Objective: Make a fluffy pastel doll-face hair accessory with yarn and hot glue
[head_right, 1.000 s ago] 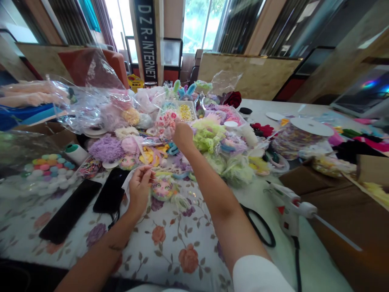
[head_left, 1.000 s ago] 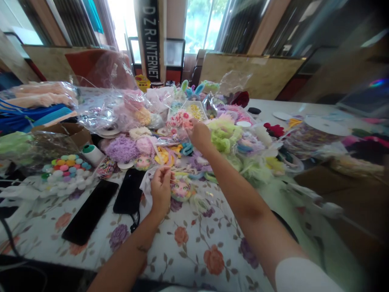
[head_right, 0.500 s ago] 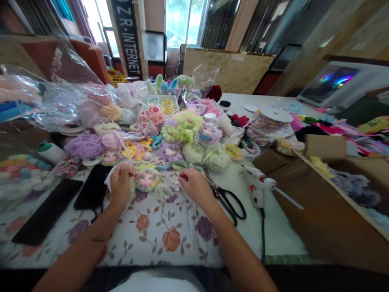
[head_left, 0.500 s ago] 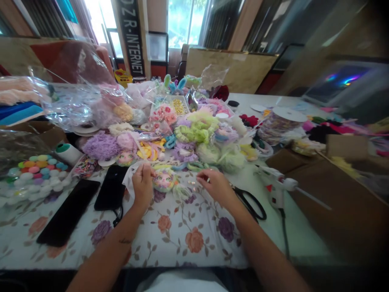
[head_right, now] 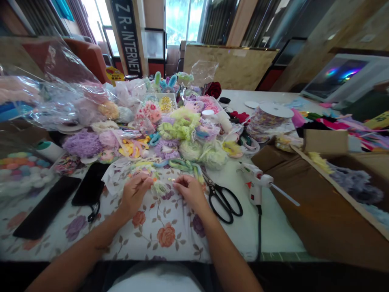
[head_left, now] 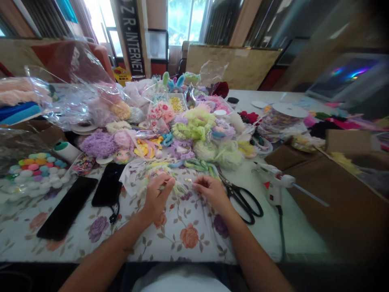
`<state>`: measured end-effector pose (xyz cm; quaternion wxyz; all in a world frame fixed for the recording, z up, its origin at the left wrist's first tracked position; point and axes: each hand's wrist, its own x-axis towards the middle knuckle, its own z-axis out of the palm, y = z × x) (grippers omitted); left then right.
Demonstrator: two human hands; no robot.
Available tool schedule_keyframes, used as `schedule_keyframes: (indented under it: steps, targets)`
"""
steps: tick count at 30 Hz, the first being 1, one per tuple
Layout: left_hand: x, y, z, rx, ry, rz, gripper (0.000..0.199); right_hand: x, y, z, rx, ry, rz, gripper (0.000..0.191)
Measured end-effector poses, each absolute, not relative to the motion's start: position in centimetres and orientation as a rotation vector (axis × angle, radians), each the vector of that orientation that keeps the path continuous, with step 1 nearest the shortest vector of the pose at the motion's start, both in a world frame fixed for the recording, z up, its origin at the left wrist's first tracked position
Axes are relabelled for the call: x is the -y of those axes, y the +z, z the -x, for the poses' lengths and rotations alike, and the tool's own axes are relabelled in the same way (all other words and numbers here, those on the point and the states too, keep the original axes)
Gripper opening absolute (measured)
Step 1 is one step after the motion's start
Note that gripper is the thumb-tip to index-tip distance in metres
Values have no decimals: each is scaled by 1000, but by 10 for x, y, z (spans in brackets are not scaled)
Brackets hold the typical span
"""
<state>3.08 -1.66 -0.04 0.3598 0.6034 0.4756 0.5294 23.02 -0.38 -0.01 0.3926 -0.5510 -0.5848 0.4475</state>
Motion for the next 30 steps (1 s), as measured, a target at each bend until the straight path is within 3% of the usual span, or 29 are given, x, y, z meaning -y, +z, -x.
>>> schedule_keyframes:
  steps: [3, 7, 30]
  targets:
    - [17, -1, -34, -1176, 1275, -1521, 16, 8, 5, -222, 1143, 1449, 1185, 28]
    - [18, 2, -36, -1090, 1164, -1486, 17, 16, 10, -205, 989, 1591, 1065, 28]
    - [24, 1, -41, -1072, 1060, -1260, 21, 29, 2, -203, 1129, 1520, 1162, 25]
